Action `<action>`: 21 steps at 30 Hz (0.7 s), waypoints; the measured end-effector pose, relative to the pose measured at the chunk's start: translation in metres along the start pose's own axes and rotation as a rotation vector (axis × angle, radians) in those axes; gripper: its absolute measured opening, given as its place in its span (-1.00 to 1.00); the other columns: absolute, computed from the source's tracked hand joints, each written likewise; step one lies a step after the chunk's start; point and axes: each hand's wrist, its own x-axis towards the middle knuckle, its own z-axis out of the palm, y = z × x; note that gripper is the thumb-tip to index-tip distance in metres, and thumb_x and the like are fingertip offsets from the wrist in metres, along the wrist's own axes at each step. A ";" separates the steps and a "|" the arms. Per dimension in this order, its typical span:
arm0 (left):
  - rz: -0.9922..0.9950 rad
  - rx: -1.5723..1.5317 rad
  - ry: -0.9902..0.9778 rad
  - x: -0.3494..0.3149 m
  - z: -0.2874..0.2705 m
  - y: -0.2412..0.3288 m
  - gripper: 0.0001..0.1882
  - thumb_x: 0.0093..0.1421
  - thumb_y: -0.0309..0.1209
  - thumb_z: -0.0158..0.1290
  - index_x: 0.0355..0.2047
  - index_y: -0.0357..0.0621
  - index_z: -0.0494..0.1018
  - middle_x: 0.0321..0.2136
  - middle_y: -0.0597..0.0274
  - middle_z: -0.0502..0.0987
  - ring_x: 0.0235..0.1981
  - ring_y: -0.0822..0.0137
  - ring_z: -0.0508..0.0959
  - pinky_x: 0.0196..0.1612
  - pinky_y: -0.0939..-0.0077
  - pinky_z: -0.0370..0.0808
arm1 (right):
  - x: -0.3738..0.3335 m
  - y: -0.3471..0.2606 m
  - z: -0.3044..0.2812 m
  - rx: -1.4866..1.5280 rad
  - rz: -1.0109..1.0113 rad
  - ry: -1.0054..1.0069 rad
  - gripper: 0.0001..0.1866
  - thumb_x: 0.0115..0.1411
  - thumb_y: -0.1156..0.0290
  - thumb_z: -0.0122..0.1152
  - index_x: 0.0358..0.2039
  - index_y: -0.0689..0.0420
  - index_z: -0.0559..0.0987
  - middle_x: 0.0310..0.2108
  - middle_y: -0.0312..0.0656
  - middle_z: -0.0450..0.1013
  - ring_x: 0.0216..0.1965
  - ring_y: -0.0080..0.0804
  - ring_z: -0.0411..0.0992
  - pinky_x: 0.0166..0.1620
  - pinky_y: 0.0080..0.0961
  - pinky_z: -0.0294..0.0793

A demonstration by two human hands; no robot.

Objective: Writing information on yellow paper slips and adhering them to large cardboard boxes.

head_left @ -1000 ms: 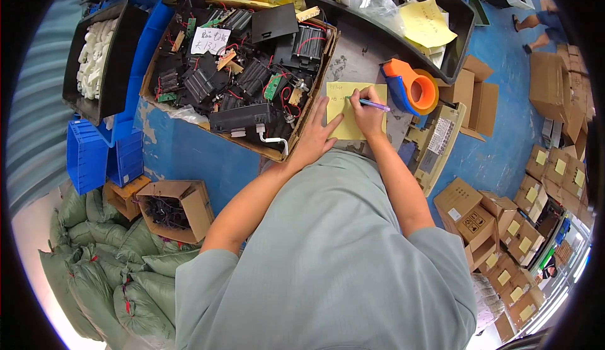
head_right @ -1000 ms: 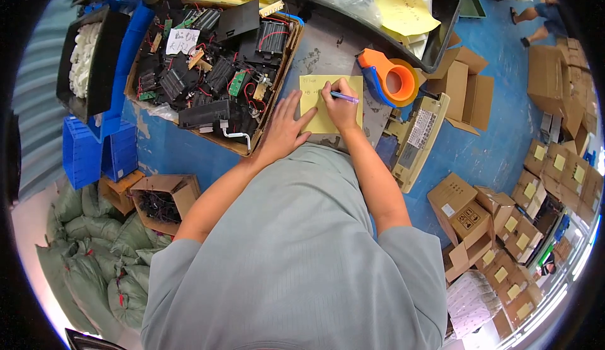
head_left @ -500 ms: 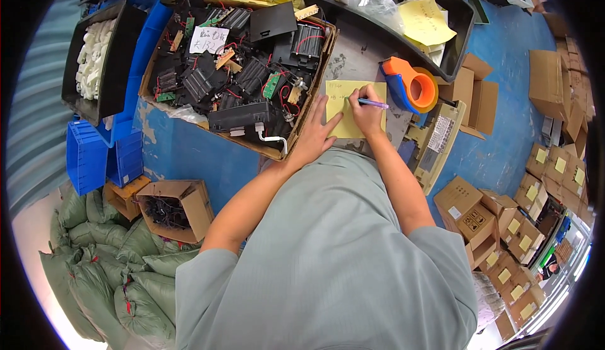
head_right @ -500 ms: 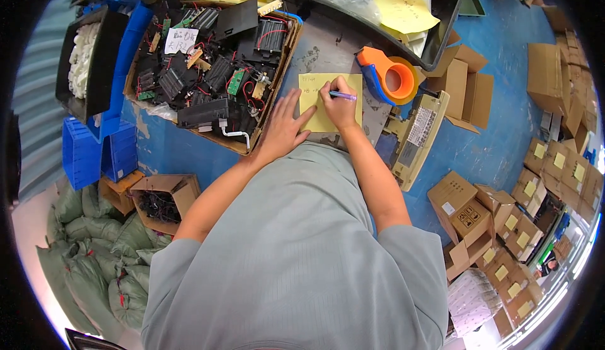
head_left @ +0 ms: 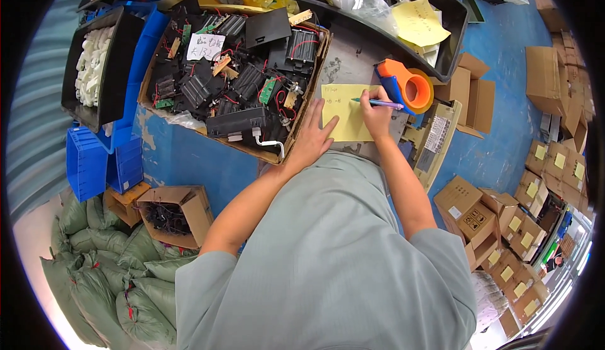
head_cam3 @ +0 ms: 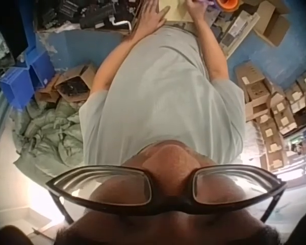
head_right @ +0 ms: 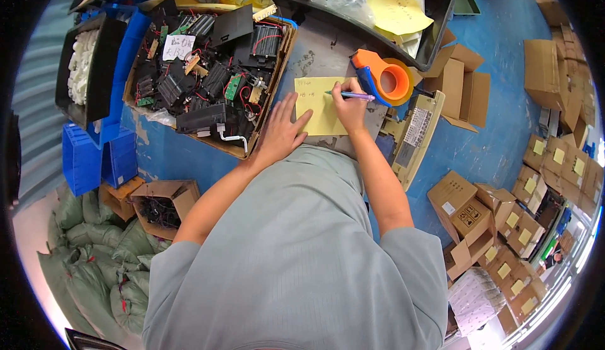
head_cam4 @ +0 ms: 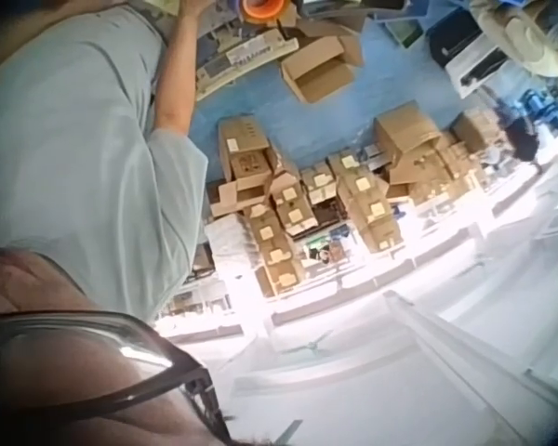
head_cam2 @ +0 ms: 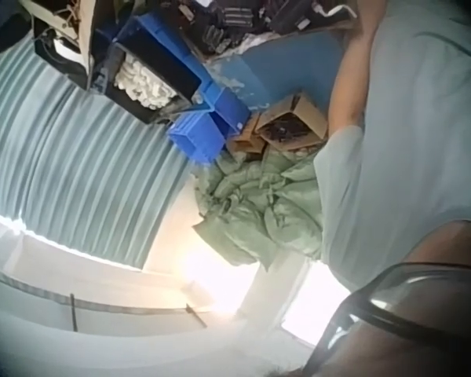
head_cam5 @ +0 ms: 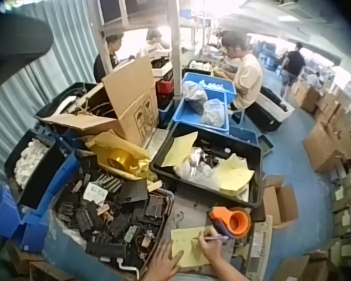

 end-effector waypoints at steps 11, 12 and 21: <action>0.041 0.121 -0.162 0.007 -0.009 0.005 -0.53 0.09 -0.35 0.08 -0.01 -0.31 0.37 0.15 0.00 0.34 -0.08 0.17 0.39 -0.05 0.36 0.29 | -0.012 -0.014 0.012 -0.037 0.023 -0.085 -0.73 0.10 0.48 0.25 -0.62 0.15 0.33 -0.72 -0.32 0.30 -0.69 -0.53 0.12 -0.57 -0.58 0.18; 0.050 0.138 -0.164 0.007 -0.010 0.006 -0.53 0.09 -0.35 0.08 0.00 -0.30 0.37 0.14 0.03 0.35 -0.11 0.19 0.40 -0.07 0.38 0.29 | -0.012 -0.013 0.013 -0.047 0.008 -0.082 -0.72 0.10 0.48 0.25 -0.62 0.16 0.33 -0.72 -0.32 0.30 -0.69 -0.52 0.12 -0.57 -0.57 0.18; 0.166 0.228 -0.041 0.011 -0.015 0.007 -0.51 0.06 -0.39 0.07 0.03 -0.26 0.37 0.13 0.12 0.38 -0.21 0.24 0.38 -0.15 0.42 0.29 | -0.012 -0.013 0.014 -0.053 -0.048 -0.100 -0.71 0.08 0.50 0.28 -0.62 0.17 0.32 -0.72 -0.30 0.29 -0.69 -0.50 0.11 -0.58 -0.54 0.18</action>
